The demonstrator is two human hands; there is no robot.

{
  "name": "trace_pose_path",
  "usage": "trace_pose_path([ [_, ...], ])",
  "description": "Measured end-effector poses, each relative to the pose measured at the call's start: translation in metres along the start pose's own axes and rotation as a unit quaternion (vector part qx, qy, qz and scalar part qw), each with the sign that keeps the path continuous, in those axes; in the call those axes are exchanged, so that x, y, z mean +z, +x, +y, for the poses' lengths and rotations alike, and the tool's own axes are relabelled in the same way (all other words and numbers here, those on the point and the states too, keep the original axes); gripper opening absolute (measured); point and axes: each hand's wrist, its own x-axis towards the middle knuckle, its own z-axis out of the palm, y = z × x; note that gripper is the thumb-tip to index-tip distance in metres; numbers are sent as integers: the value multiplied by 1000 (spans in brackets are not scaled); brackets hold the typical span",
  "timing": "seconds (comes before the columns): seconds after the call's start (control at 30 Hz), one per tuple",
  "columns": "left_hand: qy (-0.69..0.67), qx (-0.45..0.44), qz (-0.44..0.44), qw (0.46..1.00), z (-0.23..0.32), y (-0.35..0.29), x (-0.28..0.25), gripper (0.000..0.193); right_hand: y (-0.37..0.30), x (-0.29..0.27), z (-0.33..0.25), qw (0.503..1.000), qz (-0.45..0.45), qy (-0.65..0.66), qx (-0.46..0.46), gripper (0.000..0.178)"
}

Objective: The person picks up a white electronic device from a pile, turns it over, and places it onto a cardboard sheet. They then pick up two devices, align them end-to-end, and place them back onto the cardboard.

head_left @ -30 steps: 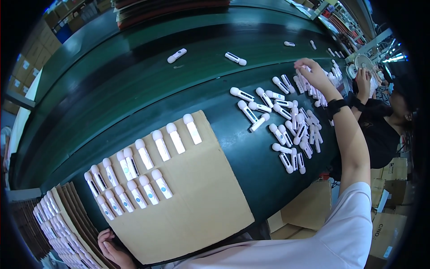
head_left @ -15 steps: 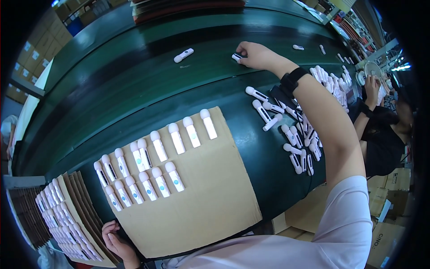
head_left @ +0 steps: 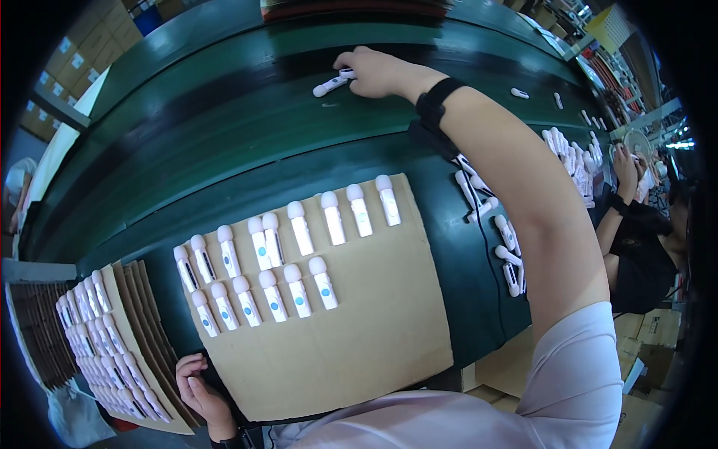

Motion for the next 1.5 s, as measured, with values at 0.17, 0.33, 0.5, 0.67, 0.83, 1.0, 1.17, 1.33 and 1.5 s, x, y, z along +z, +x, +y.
trace_pose_path([
  [0.17, 2, 8, 3, 1000, 4, -3, -7, 30, 4, 0, -31, 997, -4, -69, -16, 25],
  [0.33, -4, 14, 5, 1000, 7, 0, -3, 29, -22, -34, -32, 999, -31, -29, 17, 30],
  [0.5, -41, 58, -32, 997, 6, 6, -5, 24, -118, -67, -44, 992, 47, 115, -16, 30],
  [0.67, -41, 131, -49, 989, 34, 2, -7, 19, -244, -83, -102, 963, 17, 267, 34, 24],
  [0.83, 25, 272, -160, 949, 113, -9, -1, 17, -343, -80, -187, 870, -6, 493, -3, 20],
  [1.0, -15, 268, -320, 908, 161, -17, 39, 30, -363, -57, -252, 818, 12, 575, -8, 19],
  [1.17, -10, 263, -263, 928, 157, -28, 32, 34, -364, -45, -275, 797, 45, 602, -29, 19],
  [1.33, -22, 202, -275, 940, 148, -39, 22, 30, -368, -30, -282, 827, 120, 541, -94, 24],
  [1.5, -90, 149, -300, 938, 146, -40, 23, 29, -368, -27, -281, 834, 159, 512, -135, 27],
])
